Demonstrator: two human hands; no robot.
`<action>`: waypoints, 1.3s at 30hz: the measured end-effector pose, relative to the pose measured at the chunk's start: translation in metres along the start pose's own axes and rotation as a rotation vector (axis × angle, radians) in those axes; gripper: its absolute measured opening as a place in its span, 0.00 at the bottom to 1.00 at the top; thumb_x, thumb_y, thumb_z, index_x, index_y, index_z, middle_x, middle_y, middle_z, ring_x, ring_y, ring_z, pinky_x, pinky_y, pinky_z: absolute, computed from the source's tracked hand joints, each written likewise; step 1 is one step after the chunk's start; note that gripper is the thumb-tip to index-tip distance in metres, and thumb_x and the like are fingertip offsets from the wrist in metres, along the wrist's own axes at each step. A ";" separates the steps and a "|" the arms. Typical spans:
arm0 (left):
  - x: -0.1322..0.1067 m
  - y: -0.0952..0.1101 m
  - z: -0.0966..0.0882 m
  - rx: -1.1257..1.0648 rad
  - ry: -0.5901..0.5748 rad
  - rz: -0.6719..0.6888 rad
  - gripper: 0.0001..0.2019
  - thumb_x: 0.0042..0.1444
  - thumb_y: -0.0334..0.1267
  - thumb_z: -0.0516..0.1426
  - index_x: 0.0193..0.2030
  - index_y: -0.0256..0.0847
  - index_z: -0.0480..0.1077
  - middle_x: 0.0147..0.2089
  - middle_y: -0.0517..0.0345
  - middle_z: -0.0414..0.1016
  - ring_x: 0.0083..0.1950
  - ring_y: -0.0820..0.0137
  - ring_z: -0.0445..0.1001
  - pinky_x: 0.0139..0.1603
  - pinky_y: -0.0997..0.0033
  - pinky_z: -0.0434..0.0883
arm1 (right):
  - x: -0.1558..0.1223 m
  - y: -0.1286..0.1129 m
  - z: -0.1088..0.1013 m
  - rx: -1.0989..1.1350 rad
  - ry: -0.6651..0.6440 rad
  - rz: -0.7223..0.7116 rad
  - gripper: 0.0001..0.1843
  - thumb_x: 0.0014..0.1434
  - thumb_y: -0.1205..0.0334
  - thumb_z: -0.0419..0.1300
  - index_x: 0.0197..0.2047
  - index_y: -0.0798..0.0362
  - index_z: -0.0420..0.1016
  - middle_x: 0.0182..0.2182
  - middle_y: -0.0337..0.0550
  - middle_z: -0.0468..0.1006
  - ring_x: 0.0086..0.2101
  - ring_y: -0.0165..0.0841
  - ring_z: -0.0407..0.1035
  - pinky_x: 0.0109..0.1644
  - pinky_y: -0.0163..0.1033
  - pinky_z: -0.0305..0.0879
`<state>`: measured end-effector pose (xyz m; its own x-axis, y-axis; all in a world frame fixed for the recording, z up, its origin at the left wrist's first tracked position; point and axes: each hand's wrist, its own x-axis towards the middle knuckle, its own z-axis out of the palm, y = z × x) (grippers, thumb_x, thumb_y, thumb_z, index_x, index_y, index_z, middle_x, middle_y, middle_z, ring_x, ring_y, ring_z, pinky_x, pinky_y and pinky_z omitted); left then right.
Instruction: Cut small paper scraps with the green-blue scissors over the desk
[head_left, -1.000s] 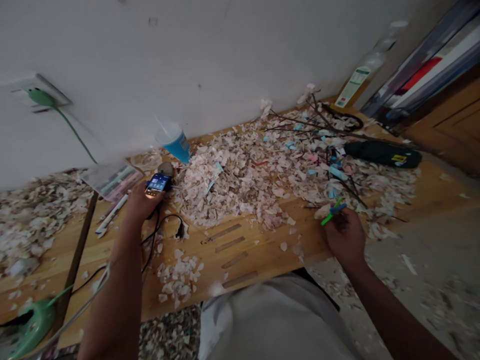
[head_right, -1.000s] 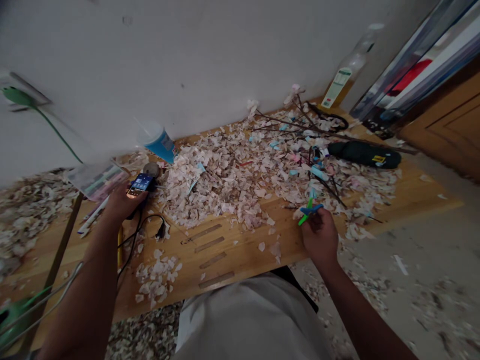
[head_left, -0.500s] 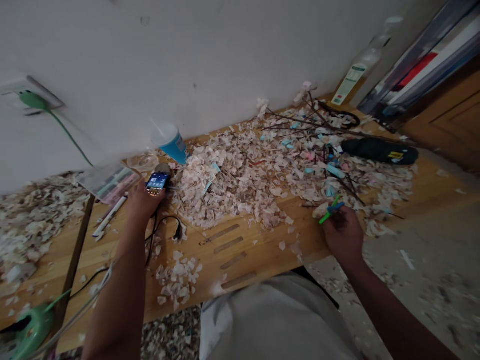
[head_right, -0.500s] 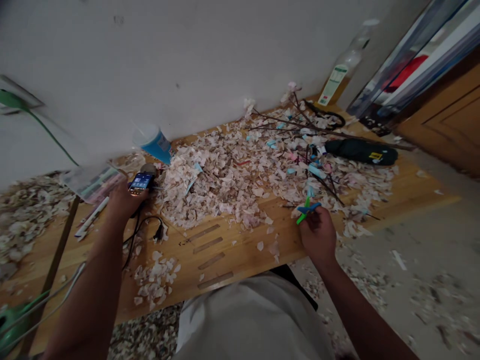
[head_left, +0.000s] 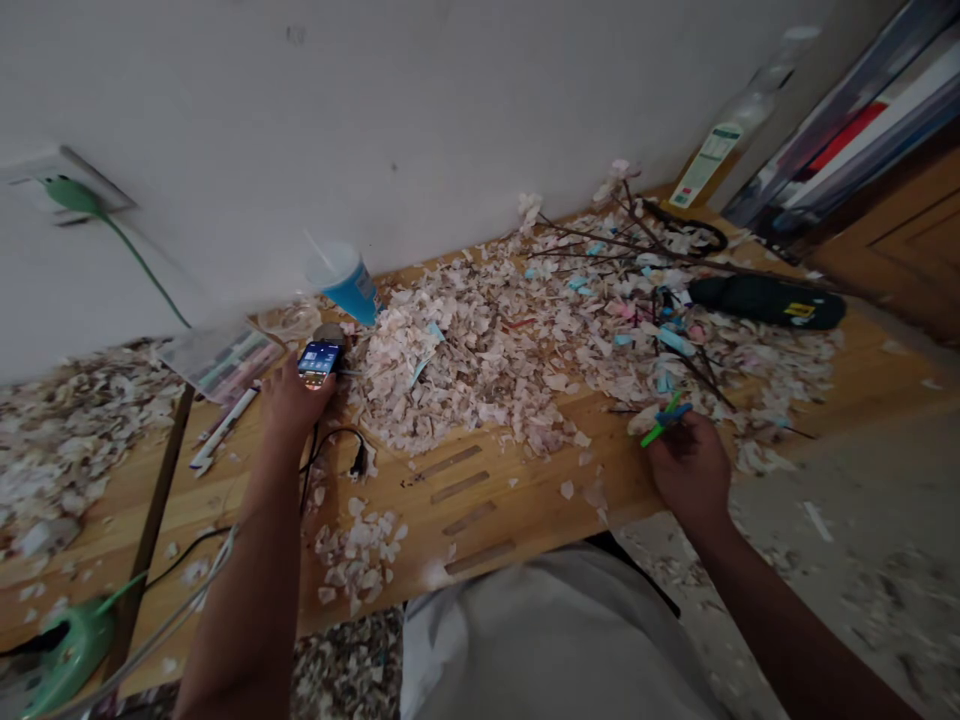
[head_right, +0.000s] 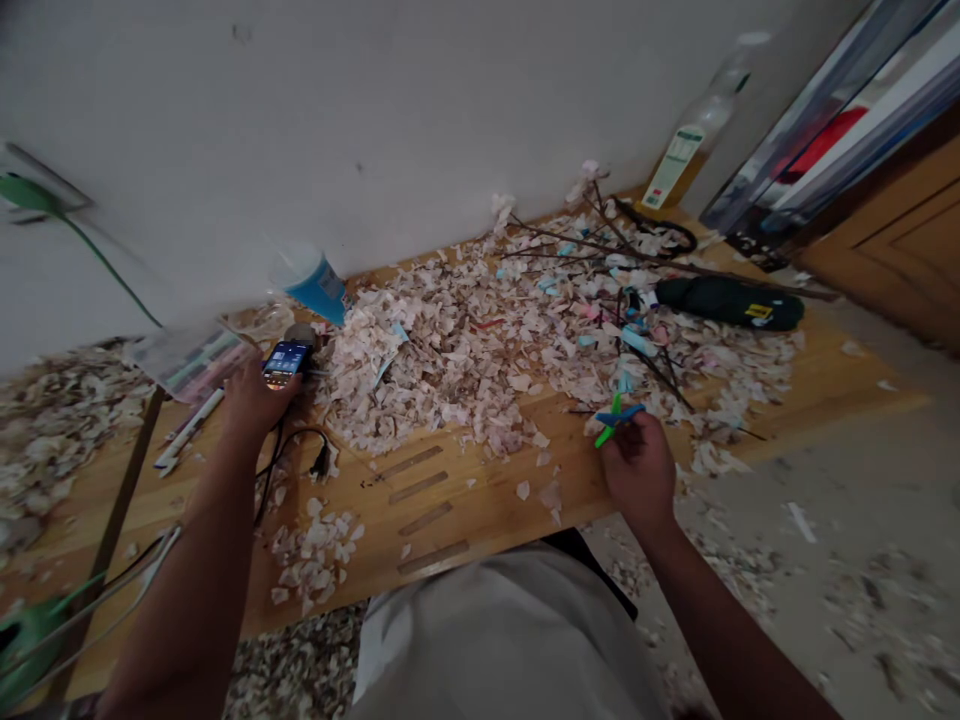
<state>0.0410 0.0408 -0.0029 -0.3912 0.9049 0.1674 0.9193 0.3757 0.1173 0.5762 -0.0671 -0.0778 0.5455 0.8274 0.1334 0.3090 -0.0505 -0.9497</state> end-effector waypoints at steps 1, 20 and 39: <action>0.000 0.000 0.000 -0.006 0.005 0.003 0.43 0.51 0.57 0.59 0.69 0.33 0.59 0.64 0.32 0.69 0.66 0.38 0.65 0.64 0.42 0.63 | 0.000 0.000 0.000 0.000 0.001 -0.003 0.18 0.45 0.58 0.65 0.41 0.47 0.70 0.32 0.41 0.77 0.32 0.40 0.73 0.37 0.46 0.71; -0.005 0.000 0.000 -0.042 -0.012 0.010 0.46 0.52 0.59 0.60 0.72 0.35 0.54 0.69 0.33 0.63 0.69 0.39 0.61 0.66 0.40 0.60 | 0.000 0.000 -0.001 -0.059 0.009 -0.011 0.18 0.45 0.56 0.65 0.41 0.48 0.71 0.30 0.40 0.77 0.30 0.38 0.72 0.35 0.45 0.71; -0.051 0.049 -0.039 -0.177 0.175 0.147 0.31 0.62 0.48 0.55 0.67 0.33 0.61 0.65 0.36 0.66 0.68 0.45 0.61 0.69 0.44 0.57 | -0.001 -0.005 0.000 -0.040 0.028 -0.006 0.19 0.43 0.59 0.65 0.41 0.47 0.71 0.33 0.42 0.79 0.33 0.42 0.75 0.41 0.50 0.74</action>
<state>0.1046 0.0058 0.0322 -0.2699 0.8930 0.3600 0.9509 0.1885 0.2454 0.5741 -0.0676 -0.0735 0.5649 0.8120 0.1471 0.3427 -0.0686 -0.9369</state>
